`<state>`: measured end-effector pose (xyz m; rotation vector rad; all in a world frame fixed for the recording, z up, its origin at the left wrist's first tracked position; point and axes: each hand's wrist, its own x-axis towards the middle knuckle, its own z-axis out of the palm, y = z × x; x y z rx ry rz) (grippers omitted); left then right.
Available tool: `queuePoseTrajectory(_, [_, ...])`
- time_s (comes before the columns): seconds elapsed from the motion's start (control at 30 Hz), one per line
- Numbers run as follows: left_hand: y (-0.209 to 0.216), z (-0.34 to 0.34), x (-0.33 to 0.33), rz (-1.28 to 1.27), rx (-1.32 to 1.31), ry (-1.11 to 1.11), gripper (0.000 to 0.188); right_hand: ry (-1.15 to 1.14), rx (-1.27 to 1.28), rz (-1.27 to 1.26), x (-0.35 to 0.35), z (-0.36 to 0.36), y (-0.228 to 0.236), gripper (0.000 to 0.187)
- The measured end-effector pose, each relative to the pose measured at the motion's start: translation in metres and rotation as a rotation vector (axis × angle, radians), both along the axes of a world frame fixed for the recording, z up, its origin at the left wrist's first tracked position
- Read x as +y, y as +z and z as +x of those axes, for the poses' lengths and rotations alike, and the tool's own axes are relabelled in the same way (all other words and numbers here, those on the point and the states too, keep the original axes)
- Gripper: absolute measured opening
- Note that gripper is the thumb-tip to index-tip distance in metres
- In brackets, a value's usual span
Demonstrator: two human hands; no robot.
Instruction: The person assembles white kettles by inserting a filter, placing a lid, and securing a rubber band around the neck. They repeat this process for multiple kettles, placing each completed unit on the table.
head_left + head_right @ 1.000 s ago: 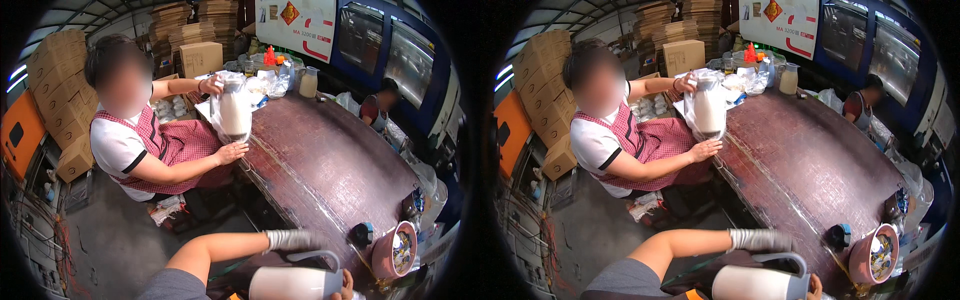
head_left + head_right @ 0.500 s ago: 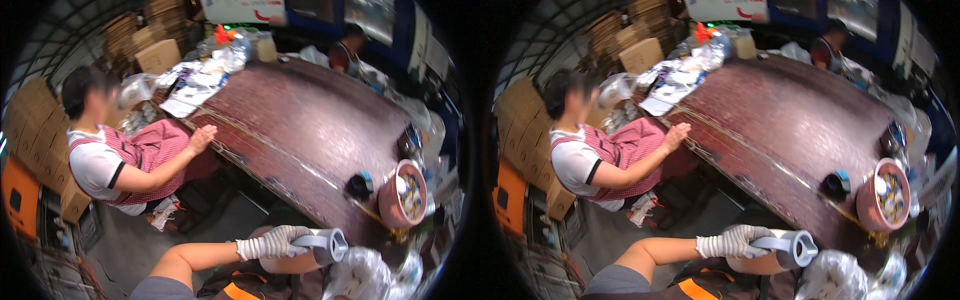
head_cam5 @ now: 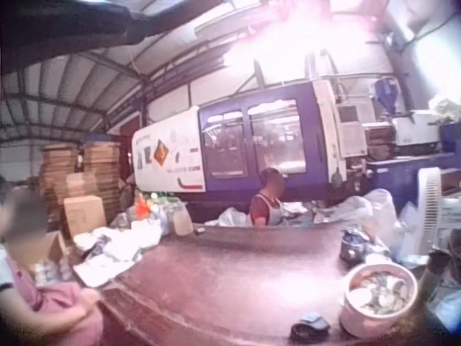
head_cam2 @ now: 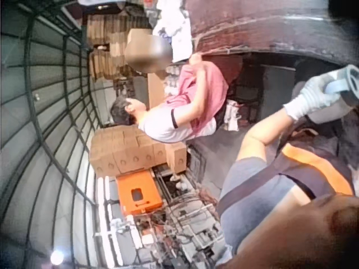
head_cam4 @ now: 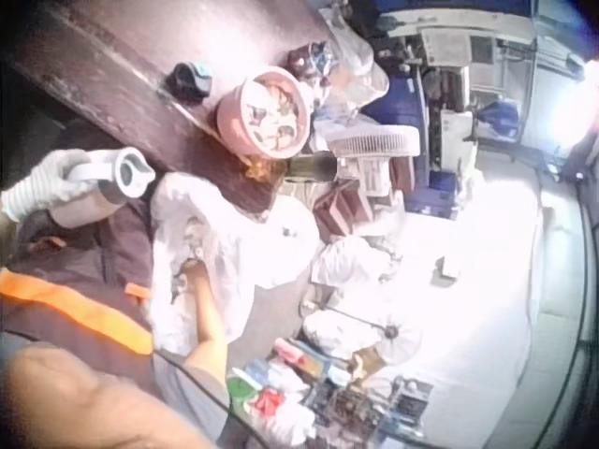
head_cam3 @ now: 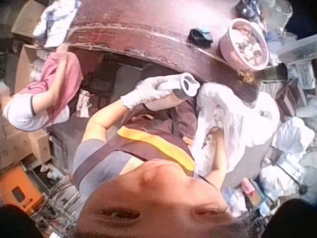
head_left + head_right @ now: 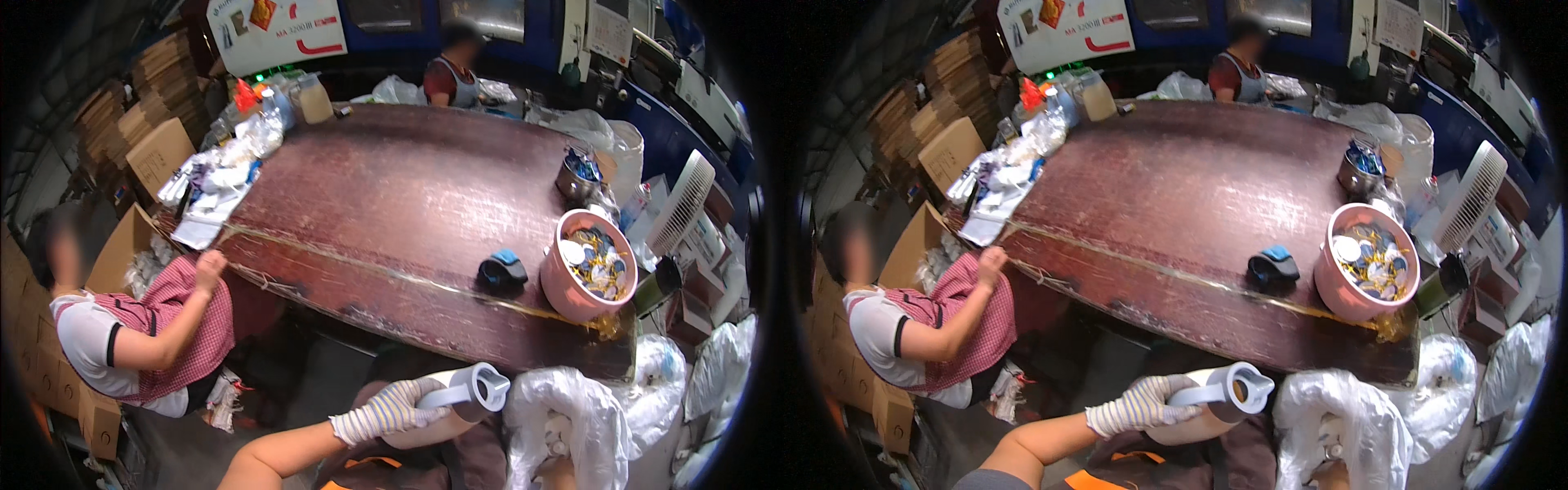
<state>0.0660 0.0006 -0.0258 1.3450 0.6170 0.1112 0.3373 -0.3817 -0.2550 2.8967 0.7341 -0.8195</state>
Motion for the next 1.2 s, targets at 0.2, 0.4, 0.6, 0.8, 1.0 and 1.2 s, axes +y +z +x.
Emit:
queuePoseTrajectory(0.2, [-0.006, -0.005, -0.004, -0.050, -0.009, -0.014, 0.036, -0.081, 0.195, -0.085, -0.007, 0.008, 0.042, 0.068])
queuePoseTrajectory(0.4, [-0.002, -0.015, 0.002, -0.020, -0.020, -0.011, 0.036, 0.104, 0.032, 0.258, -0.044, 0.019, 0.037, 0.088])
queuePoseTrajectory(0.6, [0.002, -0.005, -0.005, 0.076, -0.045, -0.047, 0.033, -0.325, 0.824, 0.731, 0.090, -0.020, 0.248, 0.069])
queuePoseTrajectory(0.8, [0.006, -0.012, -0.012, 0.165, 0.024, -0.189, 0.040, -0.010, 0.775, 0.837, 0.209, -0.036, 0.244, 0.040])
queuePoseTrajectory(1.0, [-0.002, -0.022, -0.008, 0.302, 0.003, -0.161, 0.043, 0.684, 0.228, 0.766, 0.232, -0.071, 0.267, 0.069])
queuePoseTrajectory(1.2, [-0.011, -0.023, 0.000, 0.441, -0.024, -0.292, 0.051, 0.591, 0.469, 0.790, 0.251, -0.061, 0.251, 0.098])
